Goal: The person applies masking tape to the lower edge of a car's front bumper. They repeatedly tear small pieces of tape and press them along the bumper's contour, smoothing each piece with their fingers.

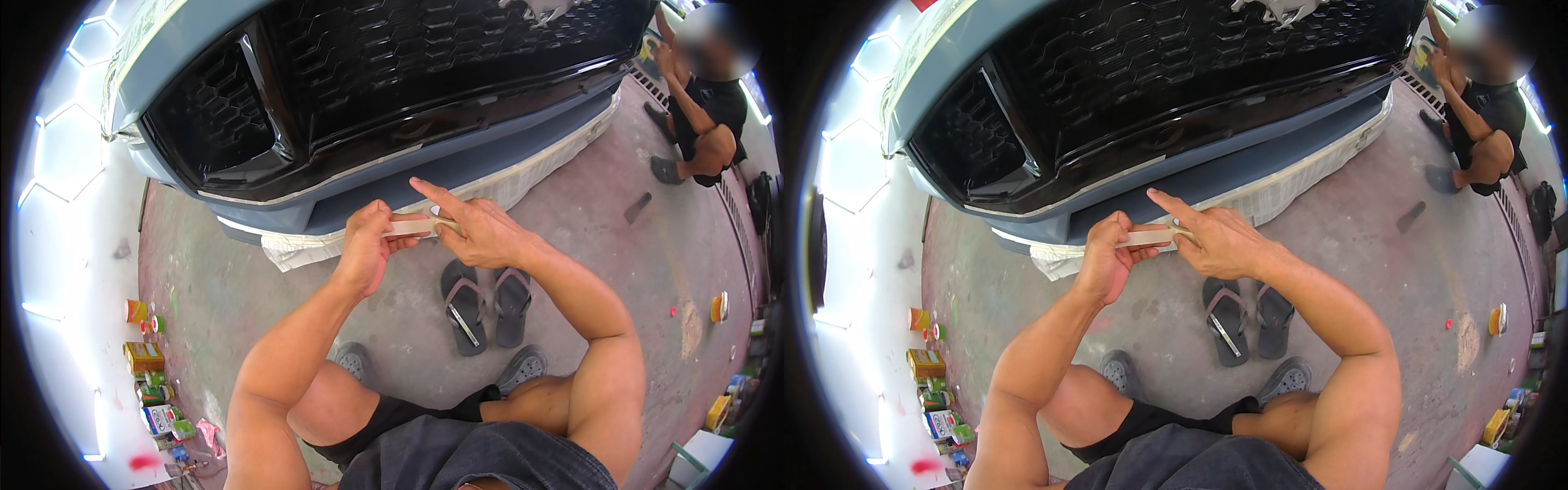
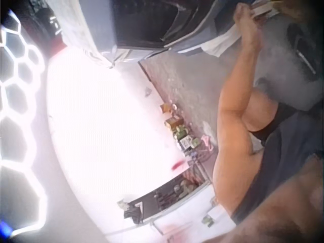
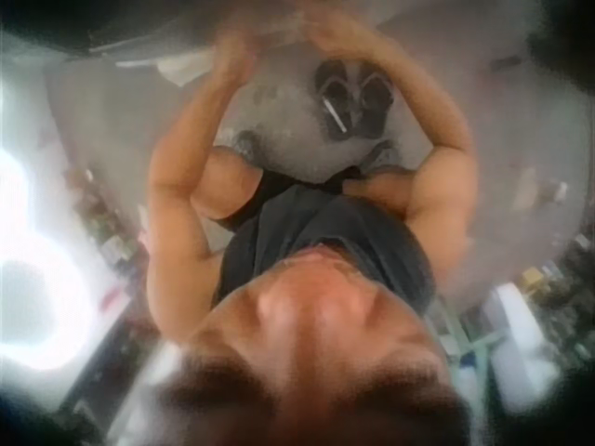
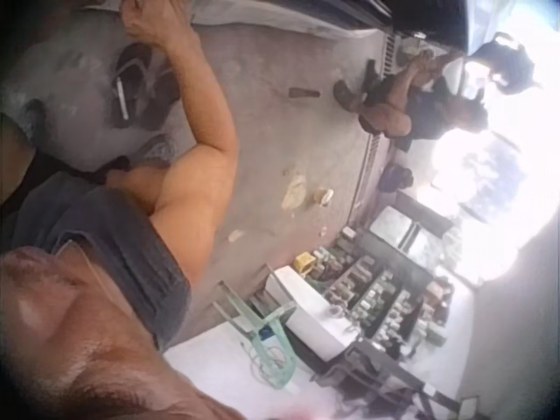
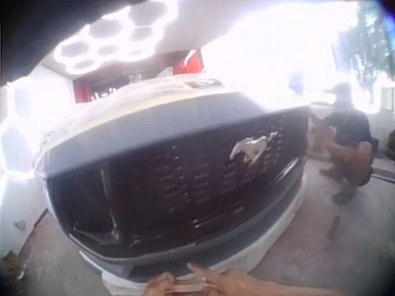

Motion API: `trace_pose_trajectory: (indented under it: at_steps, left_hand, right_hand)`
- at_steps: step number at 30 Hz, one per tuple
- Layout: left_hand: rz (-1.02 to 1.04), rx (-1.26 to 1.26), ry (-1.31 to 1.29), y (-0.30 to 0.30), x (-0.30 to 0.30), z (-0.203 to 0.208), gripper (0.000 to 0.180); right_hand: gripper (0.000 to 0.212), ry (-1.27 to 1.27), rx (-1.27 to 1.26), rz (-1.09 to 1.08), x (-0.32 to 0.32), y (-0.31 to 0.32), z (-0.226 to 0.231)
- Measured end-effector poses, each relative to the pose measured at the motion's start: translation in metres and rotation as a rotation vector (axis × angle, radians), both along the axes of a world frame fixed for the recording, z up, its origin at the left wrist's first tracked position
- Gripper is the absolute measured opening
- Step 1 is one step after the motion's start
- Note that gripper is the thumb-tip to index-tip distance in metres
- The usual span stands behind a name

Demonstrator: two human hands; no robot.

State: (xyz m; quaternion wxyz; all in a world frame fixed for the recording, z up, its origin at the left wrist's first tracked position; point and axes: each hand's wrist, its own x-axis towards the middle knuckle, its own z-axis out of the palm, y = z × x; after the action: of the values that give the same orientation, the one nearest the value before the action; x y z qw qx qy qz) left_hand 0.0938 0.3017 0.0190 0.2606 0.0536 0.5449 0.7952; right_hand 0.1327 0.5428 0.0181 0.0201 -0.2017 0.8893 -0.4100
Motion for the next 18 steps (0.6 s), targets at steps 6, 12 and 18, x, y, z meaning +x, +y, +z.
trace_pose_trajectory:
  at_steps: [6,12,18]
  left_hand:
    - [0.092,-0.200,0.166,0.007,0.001,-0.014,0.040]
    - [0.202,-0.288,0.320,0.015,0.006,-0.014,0.049]
    - [0.263,-0.538,0.637,0.022,0.023,-0.008,0.049]
  right_hand:
    - [0.088,-0.008,0.105,-0.010,0.001,-0.005,0.010]
    - [0.085,0.081,0.083,0.013,-0.001,-0.007,-0.001]
    - [0.045,-0.080,-0.170,-0.121,-0.002,-0.016,-0.013]
